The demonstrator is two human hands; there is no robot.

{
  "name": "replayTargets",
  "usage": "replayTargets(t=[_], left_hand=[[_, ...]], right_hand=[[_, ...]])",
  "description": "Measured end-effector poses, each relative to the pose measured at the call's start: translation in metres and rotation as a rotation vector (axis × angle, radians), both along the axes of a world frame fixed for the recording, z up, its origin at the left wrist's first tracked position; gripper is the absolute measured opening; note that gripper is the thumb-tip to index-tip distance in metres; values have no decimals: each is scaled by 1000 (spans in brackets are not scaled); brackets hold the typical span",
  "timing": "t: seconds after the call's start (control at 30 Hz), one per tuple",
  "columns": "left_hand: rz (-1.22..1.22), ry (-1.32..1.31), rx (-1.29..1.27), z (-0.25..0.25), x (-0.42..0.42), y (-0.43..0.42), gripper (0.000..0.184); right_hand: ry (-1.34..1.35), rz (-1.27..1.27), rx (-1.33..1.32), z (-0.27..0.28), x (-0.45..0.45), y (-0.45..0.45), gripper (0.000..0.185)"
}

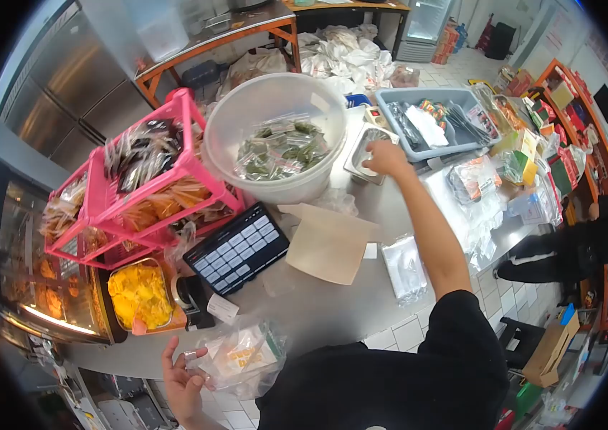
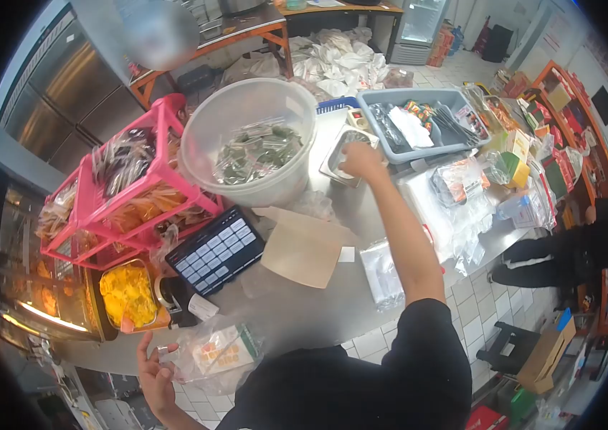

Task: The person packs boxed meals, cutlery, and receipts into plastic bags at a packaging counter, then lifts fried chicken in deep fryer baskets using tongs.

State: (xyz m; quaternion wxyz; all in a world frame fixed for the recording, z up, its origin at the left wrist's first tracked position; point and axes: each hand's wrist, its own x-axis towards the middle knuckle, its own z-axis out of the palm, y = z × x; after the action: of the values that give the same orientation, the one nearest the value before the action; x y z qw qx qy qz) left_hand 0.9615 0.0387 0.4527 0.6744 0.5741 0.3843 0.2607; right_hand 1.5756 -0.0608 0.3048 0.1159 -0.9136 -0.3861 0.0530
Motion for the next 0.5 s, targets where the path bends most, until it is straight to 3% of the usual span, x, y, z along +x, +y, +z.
replayTargets(t=[0.13, 0.3, 0.37, 0.43, 0.5], left_hand=[[-19, 68, 85, 0, 32, -2, 93], [-21, 135, 111, -6, 50, 9, 86], [75, 224, 108, -2, 58, 12, 83], [148, 185, 149, 0, 67, 13, 83], [249, 153, 197, 1, 67, 18, 82]], right_hand=[[104, -51, -185, -20, 8, 22, 32], [158, 20, 24, 7, 25, -6, 25], [97, -316, 233, 18, 48, -20, 23], [50, -434, 358, 13, 85, -41, 29], [-190, -543, 385, -27, 127, -65, 42]])
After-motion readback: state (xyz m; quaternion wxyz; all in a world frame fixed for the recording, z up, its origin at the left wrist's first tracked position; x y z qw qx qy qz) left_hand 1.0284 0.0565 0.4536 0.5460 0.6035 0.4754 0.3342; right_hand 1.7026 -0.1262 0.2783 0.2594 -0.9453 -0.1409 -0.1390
